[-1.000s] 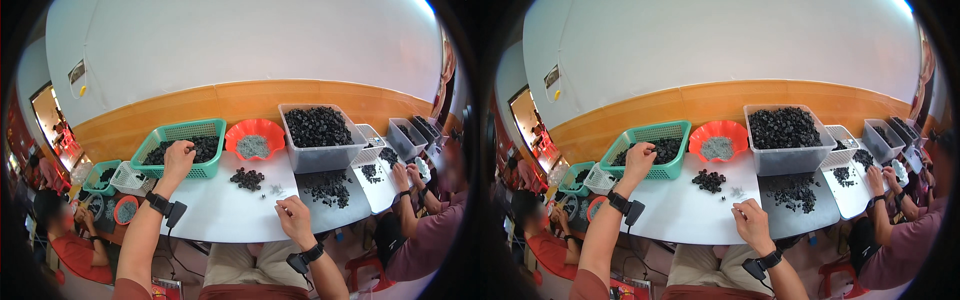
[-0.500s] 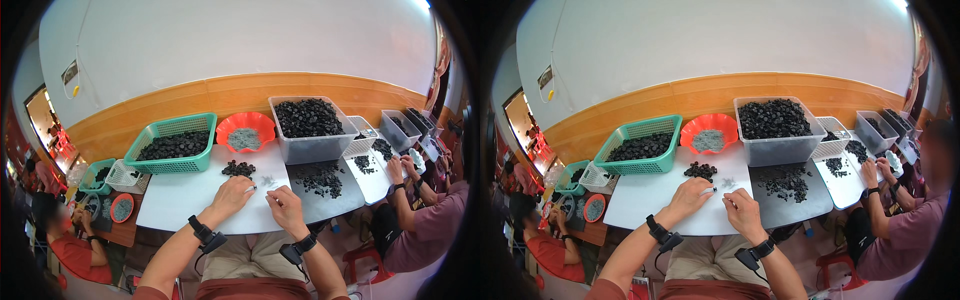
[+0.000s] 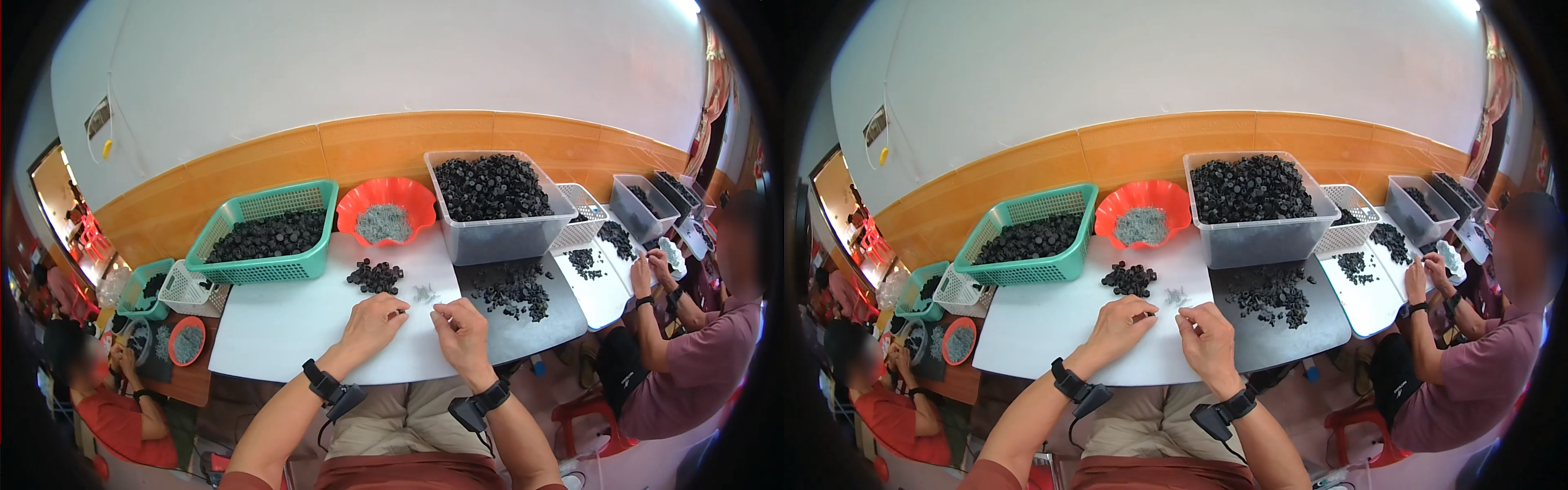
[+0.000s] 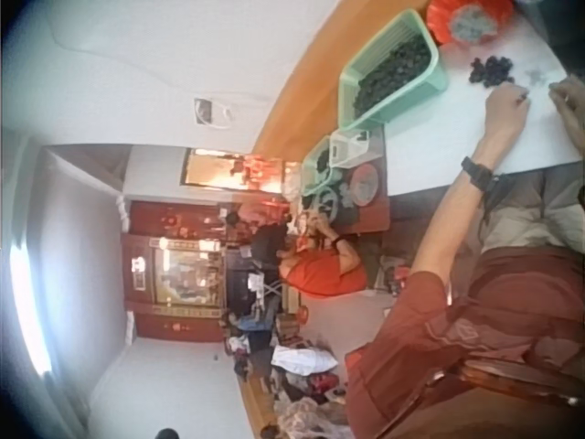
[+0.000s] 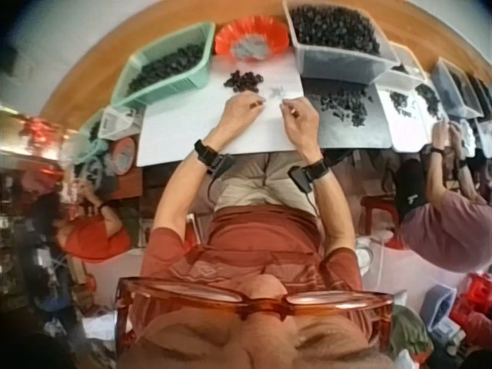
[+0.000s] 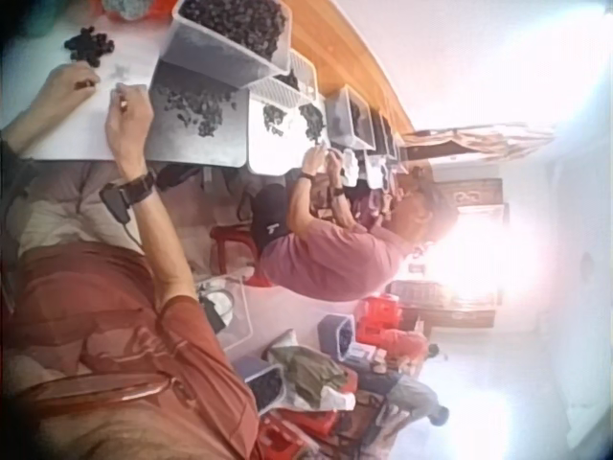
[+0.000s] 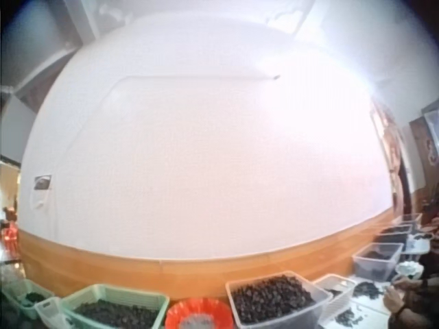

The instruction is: The recorder assembles small black plastic parts with metal inserts at a workstation.

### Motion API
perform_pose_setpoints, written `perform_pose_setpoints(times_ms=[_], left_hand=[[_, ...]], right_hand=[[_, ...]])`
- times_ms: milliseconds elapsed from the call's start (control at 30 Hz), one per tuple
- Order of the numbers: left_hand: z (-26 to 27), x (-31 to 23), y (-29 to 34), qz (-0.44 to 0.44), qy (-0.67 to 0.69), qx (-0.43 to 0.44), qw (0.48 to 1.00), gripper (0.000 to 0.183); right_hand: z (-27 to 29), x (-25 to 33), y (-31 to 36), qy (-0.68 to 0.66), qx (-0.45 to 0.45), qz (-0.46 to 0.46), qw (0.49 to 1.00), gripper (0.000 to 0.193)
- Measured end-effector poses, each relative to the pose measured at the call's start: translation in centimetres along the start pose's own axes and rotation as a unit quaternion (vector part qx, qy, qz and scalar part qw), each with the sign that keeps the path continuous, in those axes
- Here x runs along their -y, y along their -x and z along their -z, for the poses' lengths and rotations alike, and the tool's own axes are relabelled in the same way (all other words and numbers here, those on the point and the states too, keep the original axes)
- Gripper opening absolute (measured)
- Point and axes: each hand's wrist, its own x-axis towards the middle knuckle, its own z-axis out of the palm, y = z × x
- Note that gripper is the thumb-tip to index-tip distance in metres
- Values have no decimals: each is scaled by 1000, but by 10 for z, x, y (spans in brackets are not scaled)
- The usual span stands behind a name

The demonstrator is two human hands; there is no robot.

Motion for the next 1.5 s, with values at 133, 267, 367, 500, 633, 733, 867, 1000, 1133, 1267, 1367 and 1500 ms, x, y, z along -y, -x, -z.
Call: perform_pose_setpoints(times_ms=[133, 267, 367, 500, 633, 733, 867, 1000, 1133, 1267, 1367, 1500], left_hand=[[-3, 9, 6, -6, 25, -24, 999, 17], [-4, 9, 9, -15, 65, -50, 996, 15], [-5, 10, 9, -18, 98, -67, 993, 14], [-3, 9, 10, -13, 122, -60, 991, 14], [-5, 11, 12, -23, 126, -61, 990, 14], [-7, 14, 11, -37, 118, -66, 990, 16], [-8, 13, 11, -40, 128, -63, 989, 15], [-7, 10, 11, -37, 143, -57, 987, 15], [-6, 11, 12, -41, 155, -54, 986, 14], [-6, 11, 12, -38, 152, -50, 986, 15], [-5, 9, 12, -37, 144, -48, 988, 16], [-5, 10, 12, -34, 154, -47, 986, 17]], right_hand=[[-1, -9, 0, -23, -34, -51, 998, 13], [3, -18, 0, -109, -53, -130, 984, 14], [13, -23, -3, -52, -30, -121, 991, 14], [22, -16, -16, 64, 37, -65, 995, 15], [21, -7, -32, 192, 135, -16, 972, 18], [17, -2, -41, 237, 181, -19, 954, 20], [13, -8, -45, 266, 215, -32, 939, 19], [13, -11, -47, 278, 229, -14, 933, 18], [15, -13, -53, 273, 258, 8, 927, 18], [16, -11, -61, 283, 296, 10, 912, 18], [16, -14, -62, 280, 322, 6, 904, 16], [18, -22, -56, 288, 322, 35, 901, 16]])
